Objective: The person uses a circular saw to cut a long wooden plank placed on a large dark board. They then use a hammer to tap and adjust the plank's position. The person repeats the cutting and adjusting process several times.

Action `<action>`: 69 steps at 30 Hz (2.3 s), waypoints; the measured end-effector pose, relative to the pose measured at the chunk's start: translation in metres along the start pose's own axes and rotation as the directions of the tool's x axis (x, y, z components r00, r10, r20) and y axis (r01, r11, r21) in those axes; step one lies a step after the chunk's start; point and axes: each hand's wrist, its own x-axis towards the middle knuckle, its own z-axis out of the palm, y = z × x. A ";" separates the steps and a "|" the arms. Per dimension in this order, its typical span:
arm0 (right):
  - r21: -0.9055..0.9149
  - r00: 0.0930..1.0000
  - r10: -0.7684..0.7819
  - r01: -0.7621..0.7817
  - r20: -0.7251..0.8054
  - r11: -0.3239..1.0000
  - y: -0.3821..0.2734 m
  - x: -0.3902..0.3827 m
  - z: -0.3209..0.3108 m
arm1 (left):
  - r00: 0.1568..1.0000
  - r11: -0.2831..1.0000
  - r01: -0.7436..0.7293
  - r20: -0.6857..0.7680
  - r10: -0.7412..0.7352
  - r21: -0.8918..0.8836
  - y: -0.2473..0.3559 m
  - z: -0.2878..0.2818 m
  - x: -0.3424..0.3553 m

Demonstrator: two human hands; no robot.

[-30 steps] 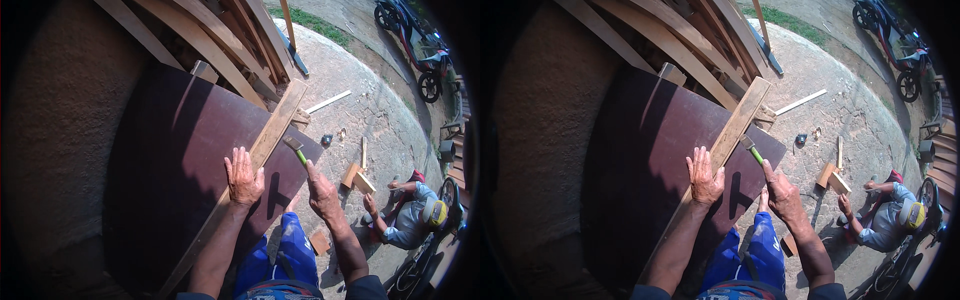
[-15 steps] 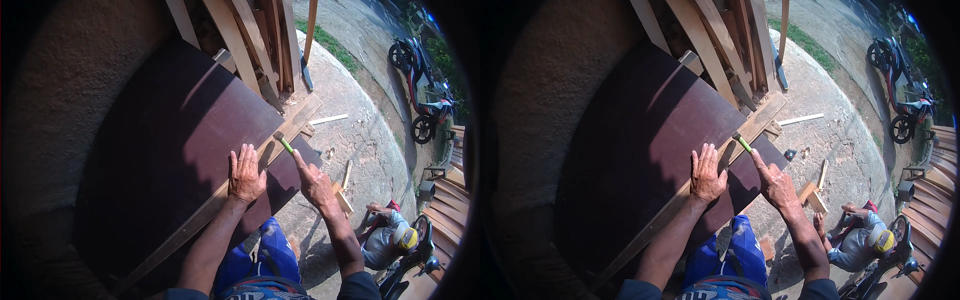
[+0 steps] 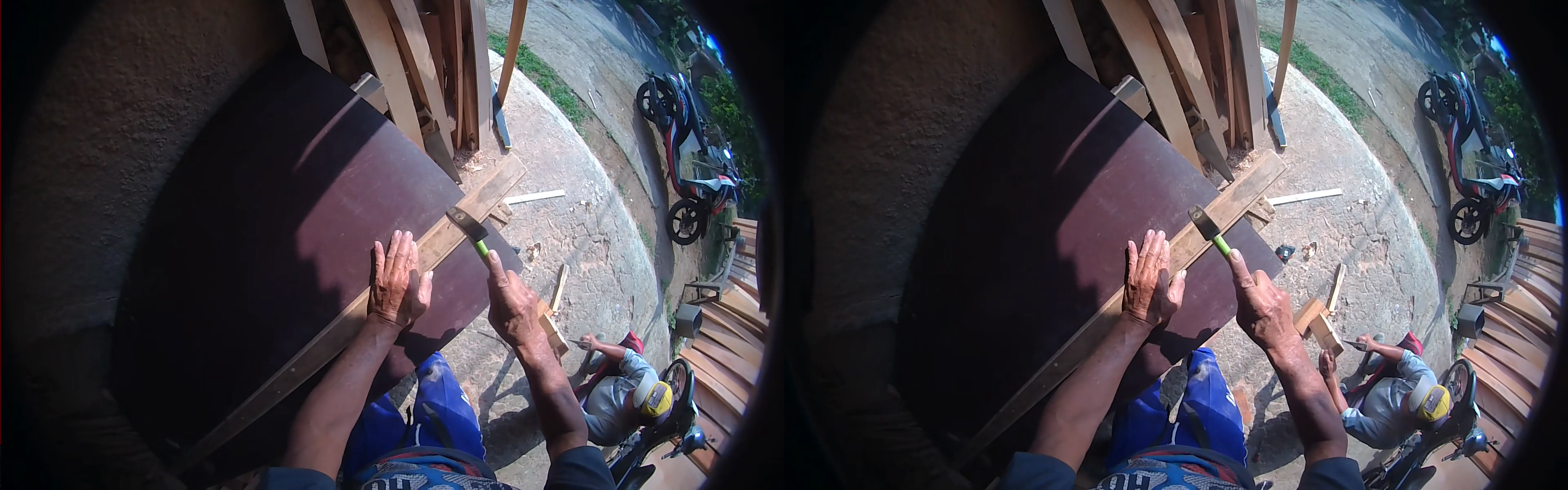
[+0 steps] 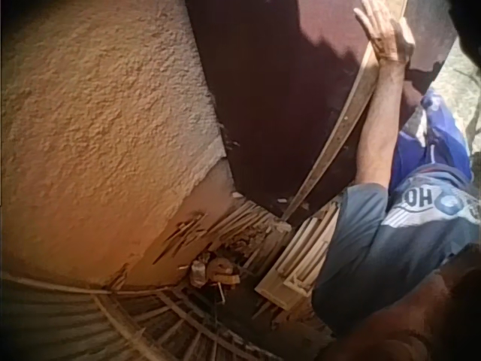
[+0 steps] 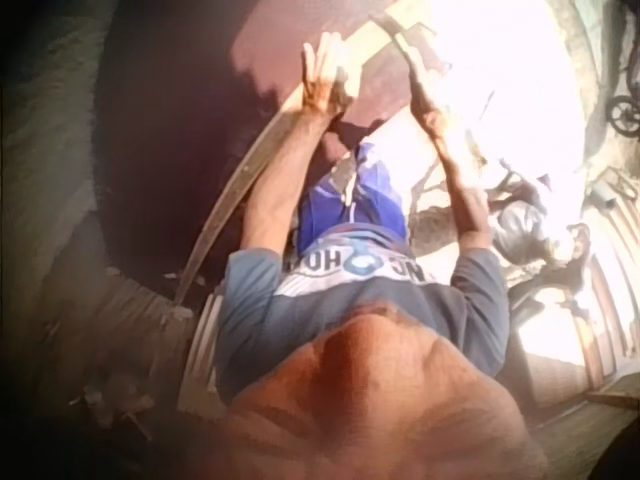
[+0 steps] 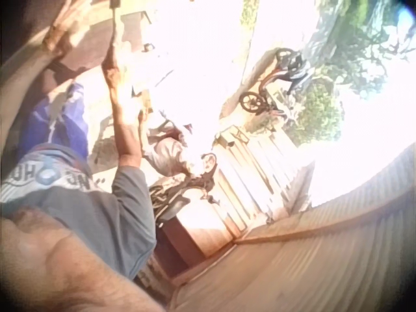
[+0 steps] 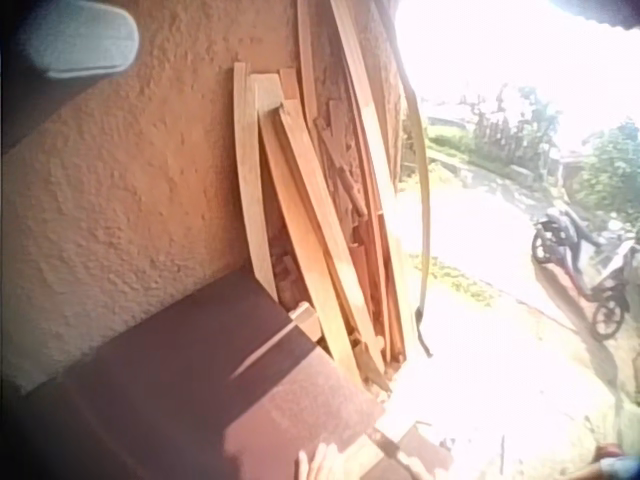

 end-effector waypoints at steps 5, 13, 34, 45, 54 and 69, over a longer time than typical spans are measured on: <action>-0.019 0.974 0.141 -0.140 0.176 0.990 0.013 0.007 0.003 | 1.000 0.999 -0.021 0.021 0.020 0.033 0.008 0.005 0.007; 0.199 0.943 0.272 -0.308 0.189 0.930 0.001 0.012 0.009 | 1.000 0.999 0.023 -0.010 -0.023 -0.034 0.000 0.006 0.001; 0.330 0.860 -0.058 -0.132 0.507 0.935 -0.216 -0.149 0.076 | 0.577 0.698 0.716 -0.565 -0.590 0.003 -0.170 -0.152 -0.419; 0.302 0.747 -0.439 0.325 0.499 0.896 -0.363 -0.168 0.157 | 0.617 0.675 0.734 -0.479 -0.624 0.067 -0.252 -0.148 -0.445; 0.205 0.704 -0.438 0.395 0.558 0.896 -0.387 -0.170 0.177 | 0.625 0.678 0.733 -0.452 -0.637 0.058 -0.251 -0.155 -0.445; 0.188 0.685 -0.460 0.436 0.565 0.880 -0.372 -0.169 0.183 | 0.611 0.681 0.731 -0.477 -0.632 0.034 -0.251 -0.151 -0.445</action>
